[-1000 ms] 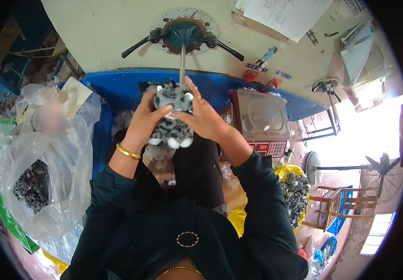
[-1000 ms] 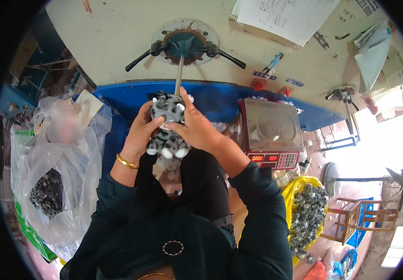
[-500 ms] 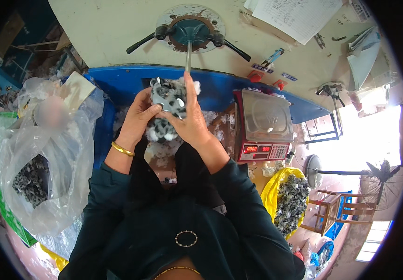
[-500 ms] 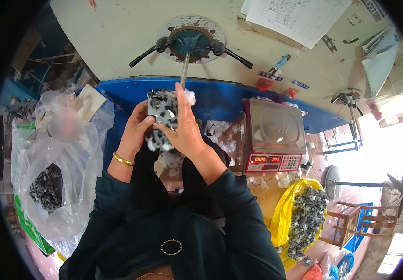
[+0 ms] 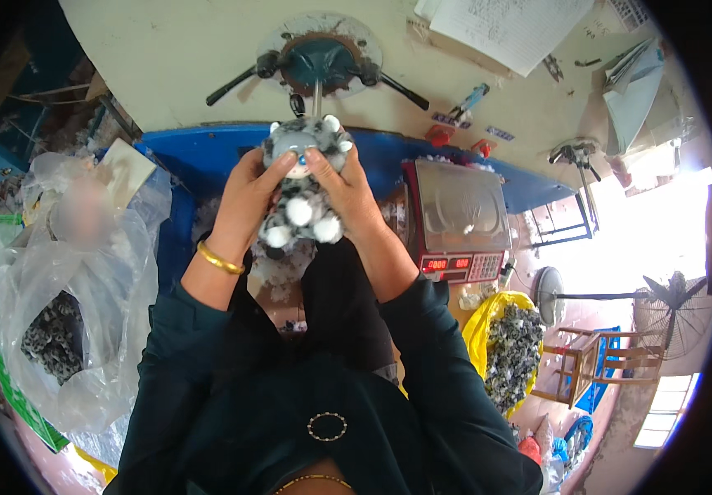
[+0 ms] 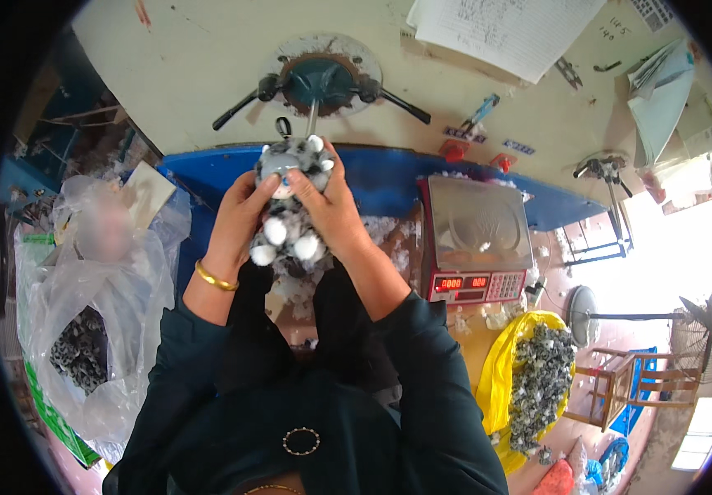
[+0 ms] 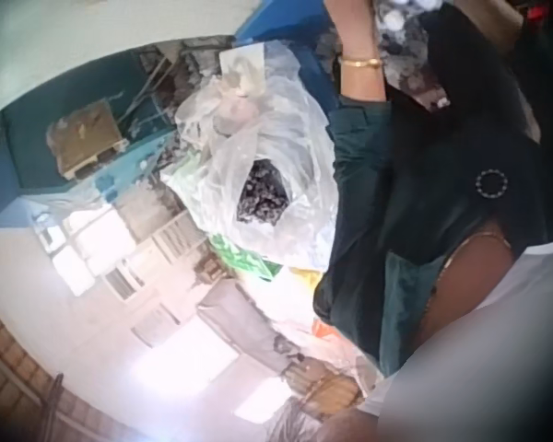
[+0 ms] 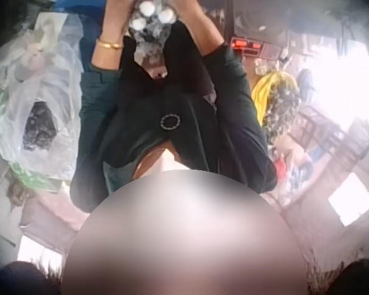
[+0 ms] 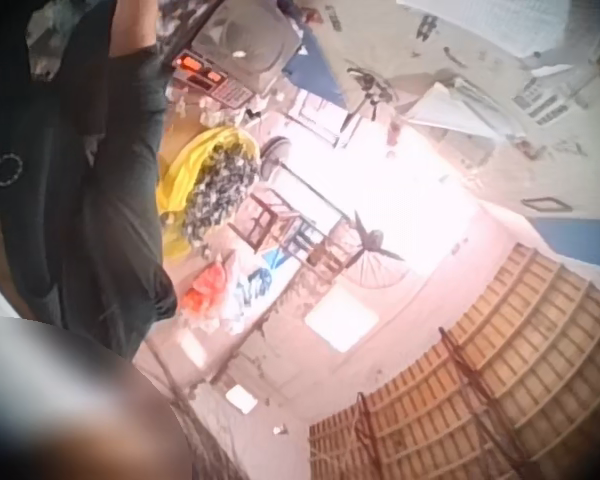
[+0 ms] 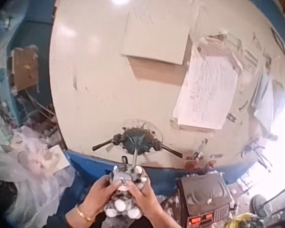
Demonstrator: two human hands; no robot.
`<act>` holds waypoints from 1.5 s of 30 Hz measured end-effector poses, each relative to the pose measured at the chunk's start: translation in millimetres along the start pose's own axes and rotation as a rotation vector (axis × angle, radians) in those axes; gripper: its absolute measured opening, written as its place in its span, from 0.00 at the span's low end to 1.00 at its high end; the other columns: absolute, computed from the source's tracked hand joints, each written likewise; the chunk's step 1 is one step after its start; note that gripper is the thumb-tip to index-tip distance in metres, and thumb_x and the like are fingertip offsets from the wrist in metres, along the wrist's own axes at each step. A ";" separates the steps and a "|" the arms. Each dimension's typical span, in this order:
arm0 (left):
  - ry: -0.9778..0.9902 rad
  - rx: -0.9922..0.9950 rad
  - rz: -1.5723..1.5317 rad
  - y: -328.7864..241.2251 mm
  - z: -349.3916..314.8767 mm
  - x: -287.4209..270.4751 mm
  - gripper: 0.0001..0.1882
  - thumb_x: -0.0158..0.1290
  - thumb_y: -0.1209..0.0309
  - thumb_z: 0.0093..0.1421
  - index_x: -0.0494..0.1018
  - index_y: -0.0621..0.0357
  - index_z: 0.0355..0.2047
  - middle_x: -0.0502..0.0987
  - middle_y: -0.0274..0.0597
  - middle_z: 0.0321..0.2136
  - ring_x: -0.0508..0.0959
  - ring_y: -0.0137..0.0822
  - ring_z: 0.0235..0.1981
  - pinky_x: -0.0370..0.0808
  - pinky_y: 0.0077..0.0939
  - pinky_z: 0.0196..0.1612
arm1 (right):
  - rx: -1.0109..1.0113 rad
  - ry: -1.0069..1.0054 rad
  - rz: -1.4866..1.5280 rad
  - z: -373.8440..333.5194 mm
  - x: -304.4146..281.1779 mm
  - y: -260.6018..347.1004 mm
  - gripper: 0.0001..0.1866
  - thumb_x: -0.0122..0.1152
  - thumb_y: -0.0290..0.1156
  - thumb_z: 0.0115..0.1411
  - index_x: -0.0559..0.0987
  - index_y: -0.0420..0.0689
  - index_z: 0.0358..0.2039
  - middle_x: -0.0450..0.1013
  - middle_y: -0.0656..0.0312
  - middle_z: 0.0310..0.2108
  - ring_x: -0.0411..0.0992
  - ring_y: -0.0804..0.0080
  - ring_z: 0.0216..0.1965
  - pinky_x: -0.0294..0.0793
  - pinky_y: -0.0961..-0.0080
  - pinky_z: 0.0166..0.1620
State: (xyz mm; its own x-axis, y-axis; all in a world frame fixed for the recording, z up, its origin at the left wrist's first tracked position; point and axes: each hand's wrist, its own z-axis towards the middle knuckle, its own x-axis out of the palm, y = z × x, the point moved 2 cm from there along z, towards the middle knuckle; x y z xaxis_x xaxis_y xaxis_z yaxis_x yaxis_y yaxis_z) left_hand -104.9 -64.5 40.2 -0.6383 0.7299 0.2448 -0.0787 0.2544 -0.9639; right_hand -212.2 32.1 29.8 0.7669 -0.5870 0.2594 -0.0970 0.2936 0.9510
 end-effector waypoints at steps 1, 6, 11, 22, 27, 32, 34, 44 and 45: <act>-0.010 0.006 -0.043 3.9 -8.7 -2.3 0.19 0.58 0.59 0.59 0.71 0.62 0.39 0.69 0.28 0.22 0.63 0.17 0.19 0.58 0.12 0.20 | -0.026 -0.023 -0.073 -9.0 3.1 -3.3 0.39 0.60 0.36 0.61 0.50 0.34 0.63 0.67 0.55 0.50 0.65 0.72 0.51 0.64 0.76 0.55; -0.043 0.011 -0.008 19.6 -31.3 -17.8 0.22 0.58 0.60 0.59 0.69 0.63 0.47 0.70 0.27 0.26 0.63 0.16 0.21 0.58 0.12 0.21 | -0.089 0.059 -0.211 -34.7 17.0 2.1 0.41 0.59 0.37 0.62 0.45 0.37 0.65 0.64 0.55 0.54 0.61 0.72 0.55 0.60 0.74 0.59; -0.027 0.038 0.038 28.4 -52.8 -17.3 0.20 0.56 0.64 0.60 0.68 0.62 0.48 0.70 0.29 0.27 0.63 0.17 0.21 0.57 0.12 0.21 | -0.062 0.133 -0.170 -56.7 9.1 11.0 0.42 0.64 0.30 0.58 0.47 0.43 0.66 0.65 0.57 0.53 0.62 0.73 0.55 0.60 0.74 0.59; 0.057 -0.192 0.130 76.1 -104.9 -51.9 0.13 0.49 0.66 0.65 0.70 0.61 0.45 0.77 0.40 0.36 0.76 0.27 0.33 0.74 0.18 0.35 | -0.293 -0.563 -0.724 -100.6 -267.2 19.3 0.58 0.71 0.21 0.41 0.46 0.53 0.68 0.63 0.50 0.55 0.64 0.60 0.55 0.66 0.67 0.56; 0.170 -0.203 0.130 87.6 -97.6 -35.3 0.11 0.50 0.69 0.65 0.70 0.62 0.44 0.77 0.40 0.34 0.76 0.27 0.32 0.74 0.18 0.35 | -0.158 -0.669 -0.820 -129.2 -321.7 -2.7 0.59 0.71 0.24 0.44 0.41 0.56 0.69 0.66 0.48 0.55 0.69 0.62 0.51 0.69 0.70 0.52; 0.131 -0.256 0.138 102.0 -105.8 -44.6 0.11 0.50 0.70 0.64 0.70 0.61 0.44 0.77 0.40 0.33 0.76 0.26 0.31 0.73 0.17 0.34 | -0.029 -0.891 -0.861 -210.6 -295.0 -9.7 0.55 0.73 0.26 0.46 0.46 0.50 0.68 0.70 0.49 0.50 0.70 0.66 0.48 0.70 0.70 0.51; 0.107 -0.299 0.154 107.9 -107.0 -49.7 0.10 0.50 0.70 0.64 0.71 0.61 0.43 0.77 0.40 0.33 0.76 0.26 0.31 0.73 0.17 0.34 | -0.012 -0.979 -0.864 -247.6 -302.5 -31.2 0.54 0.74 0.27 0.45 0.49 0.46 0.67 0.71 0.50 0.49 0.70 0.65 0.48 0.68 0.69 0.53; 0.164 -0.285 0.128 106.0 -106.2 -26.5 0.10 0.51 0.72 0.63 0.71 0.62 0.43 0.78 0.41 0.33 0.76 0.27 0.32 0.73 0.18 0.34 | -0.268 -0.992 -0.854 -121.7 -329.8 -37.5 0.41 0.77 0.33 0.40 0.67 0.37 0.54 0.69 0.49 0.49 0.68 0.60 0.50 0.67 0.68 0.52; 0.173 -0.281 0.115 106.1 -108.0 -23.7 0.10 0.51 0.72 0.63 0.71 0.62 0.43 0.78 0.41 0.33 0.77 0.27 0.32 0.73 0.18 0.34 | -0.238 -0.930 -0.738 -100.4 -323.1 -42.8 0.35 0.77 0.33 0.40 0.72 0.37 0.49 0.73 0.51 0.45 0.71 0.62 0.47 0.69 0.68 0.50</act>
State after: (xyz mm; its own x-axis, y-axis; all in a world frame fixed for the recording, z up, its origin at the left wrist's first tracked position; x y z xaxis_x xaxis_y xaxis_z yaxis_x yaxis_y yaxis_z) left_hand -15.5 13.8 -56.6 -0.4894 0.8545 0.1739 0.2149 0.3115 -0.9256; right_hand -392.1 285.0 -111.7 -0.1699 -0.9612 -0.2174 0.3653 -0.2663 0.8920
